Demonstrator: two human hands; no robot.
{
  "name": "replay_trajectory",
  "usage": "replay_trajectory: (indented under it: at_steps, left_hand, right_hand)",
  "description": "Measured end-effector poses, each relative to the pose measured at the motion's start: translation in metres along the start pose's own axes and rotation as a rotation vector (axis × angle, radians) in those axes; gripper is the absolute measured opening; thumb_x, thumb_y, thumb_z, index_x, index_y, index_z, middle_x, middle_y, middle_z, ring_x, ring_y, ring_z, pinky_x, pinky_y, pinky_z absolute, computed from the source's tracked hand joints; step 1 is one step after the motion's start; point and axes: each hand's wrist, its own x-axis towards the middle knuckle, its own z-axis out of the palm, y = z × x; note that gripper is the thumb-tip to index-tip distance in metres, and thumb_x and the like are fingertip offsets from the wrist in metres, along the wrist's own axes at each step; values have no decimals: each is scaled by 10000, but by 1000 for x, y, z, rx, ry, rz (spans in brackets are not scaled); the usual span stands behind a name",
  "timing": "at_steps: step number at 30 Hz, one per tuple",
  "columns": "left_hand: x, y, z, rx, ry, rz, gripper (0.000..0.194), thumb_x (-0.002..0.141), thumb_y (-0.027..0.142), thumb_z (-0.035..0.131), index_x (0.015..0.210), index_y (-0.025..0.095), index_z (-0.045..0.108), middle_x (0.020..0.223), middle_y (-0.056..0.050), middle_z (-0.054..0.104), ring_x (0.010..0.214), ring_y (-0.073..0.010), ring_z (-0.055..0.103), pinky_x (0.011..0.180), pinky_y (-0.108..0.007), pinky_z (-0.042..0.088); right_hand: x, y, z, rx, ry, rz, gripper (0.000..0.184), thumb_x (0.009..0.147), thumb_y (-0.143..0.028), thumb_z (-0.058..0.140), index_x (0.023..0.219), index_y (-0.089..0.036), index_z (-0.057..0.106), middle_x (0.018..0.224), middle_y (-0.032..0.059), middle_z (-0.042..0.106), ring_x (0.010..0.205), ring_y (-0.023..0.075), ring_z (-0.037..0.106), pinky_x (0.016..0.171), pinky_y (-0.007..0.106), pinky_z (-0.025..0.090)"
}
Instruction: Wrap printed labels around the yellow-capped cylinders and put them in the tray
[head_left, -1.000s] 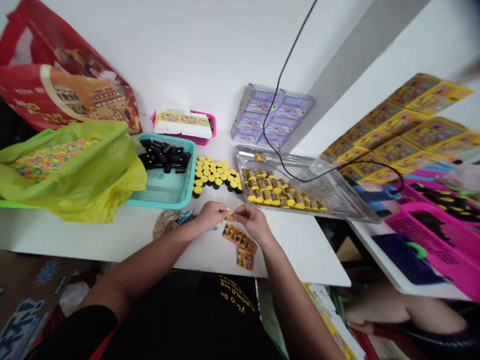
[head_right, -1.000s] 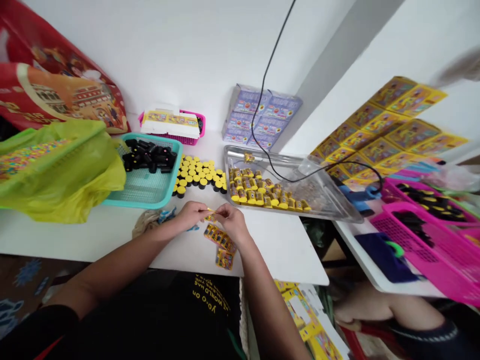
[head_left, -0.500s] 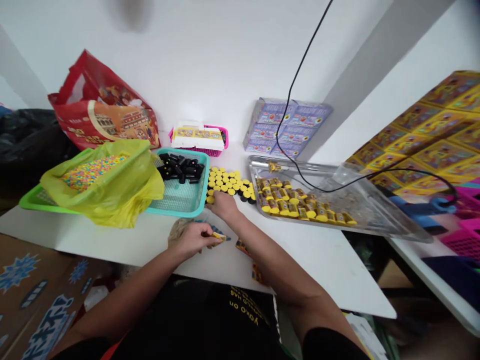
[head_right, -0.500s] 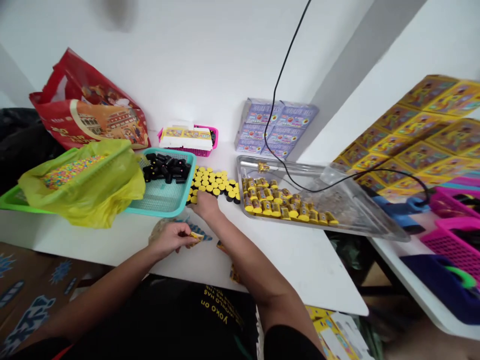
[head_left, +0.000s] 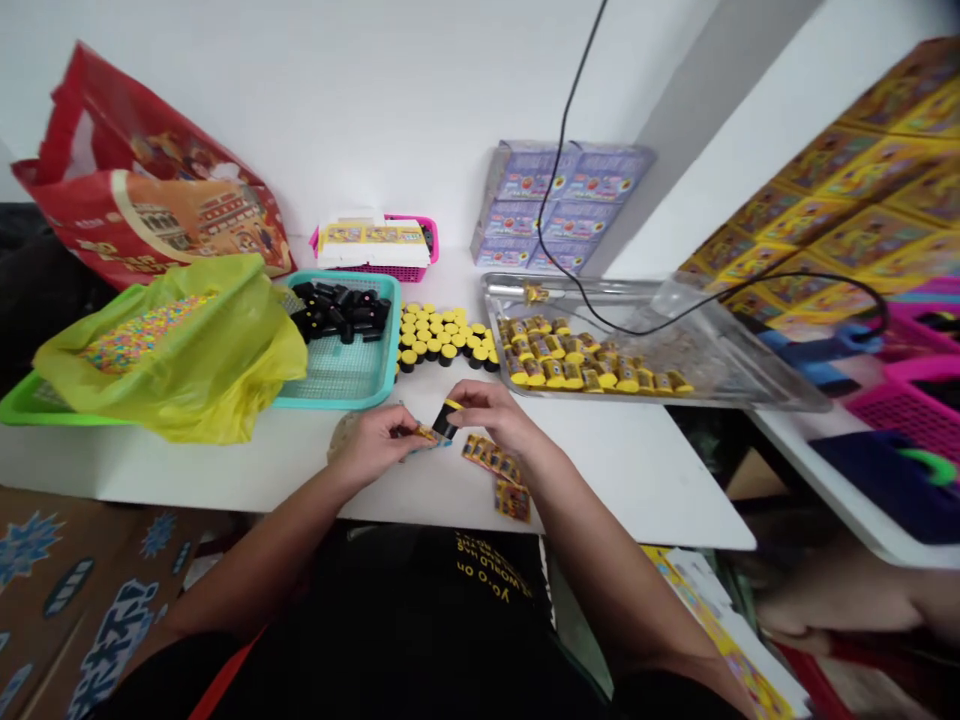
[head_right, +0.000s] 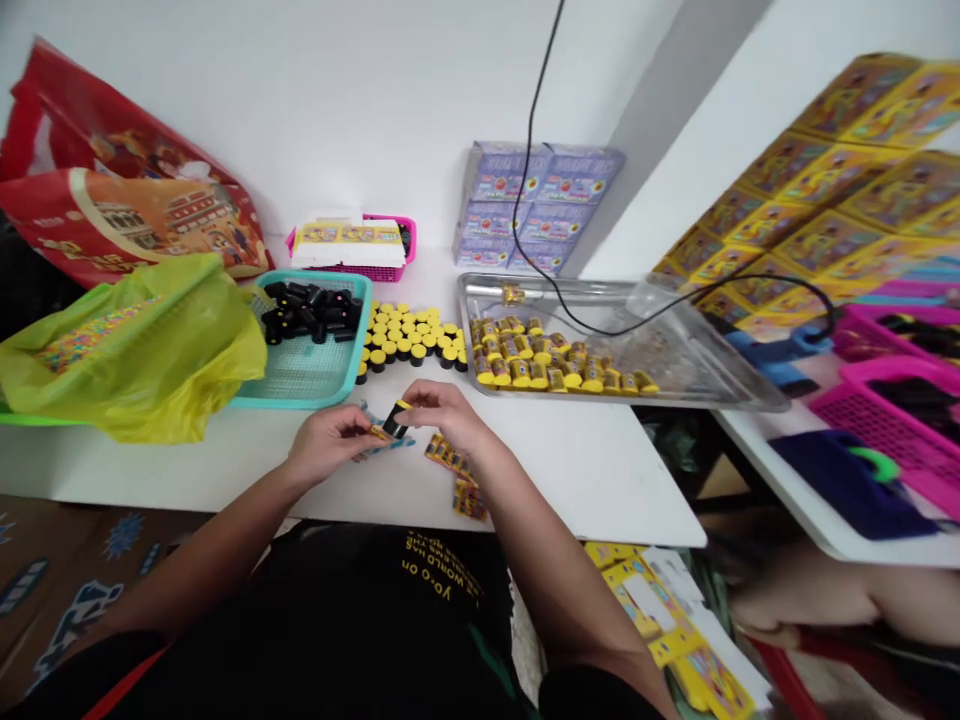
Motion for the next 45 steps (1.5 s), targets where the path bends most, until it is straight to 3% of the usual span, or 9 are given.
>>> replay_trajectory:
  at_steps: [6,12,15,23,30,36,39,45]
  left_hand:
    - [8,17,13,-61,-102,37,168,650,285,777,690,185,647,592,20,608,516,-88,507,488,-212,396]
    - [21,3,23,-179,-170,10,228,626,291,792,794,180,683,733,-6,665,589,-93,531,541,-225,420]
    - [25,-1,25,-209,-216,-23,237,649,316,781,814,171,692,705,-1,647,556,-80,497,510,-215,386]
    - [31,-2,36,-434,-190,-185,343,606,388,801,785,137,650,653,-5,584,546,-88,485,443,-214,283]
    - [29,-4,48,-614,-236,-227,362,602,405,817,767,134,644,741,-42,641,689,-139,584,666,-278,444]
    - [25,-4,52,-768,-249,-360,376,573,388,840,767,157,614,731,-11,622,657,-125,587,673,-291,476]
    - [22,-1,53,-763,-227,-358,377,567,370,844,730,161,577,715,6,601,636,-108,563,656,-284,477]
    - [16,5,54,-779,-300,-348,362,593,356,830,675,163,536,657,3,564,619,-112,549,539,-237,400]
  right_hand:
    - [-11,5,-8,-66,126,-24,275,574,-346,796,691,-171,618,607,-40,580,561,99,492,567,248,383]
    - [-12,11,-9,-42,179,-3,268,588,-355,787,683,-172,616,557,-42,568,500,96,494,469,224,337]
    - [-10,13,-7,-16,207,-19,294,566,-355,809,690,-167,620,557,-42,571,488,96,509,461,223,346]
    - [-17,7,-1,93,307,-22,298,554,-341,818,654,-176,590,506,-61,549,438,82,479,450,225,361]
    - [-25,22,6,117,413,-70,321,563,-399,815,664,-184,599,555,-44,580,489,102,515,482,238,411]
    - [-32,33,1,-15,260,-90,330,611,-428,806,766,-168,675,632,-22,619,589,116,548,573,247,447]
    - [-37,31,-3,-62,222,-101,350,624,-412,809,849,-167,702,662,-18,627,615,116,557,596,245,450]
    - [-41,29,-3,135,101,-105,336,622,-402,818,809,-161,678,656,-10,644,602,135,602,638,292,497]
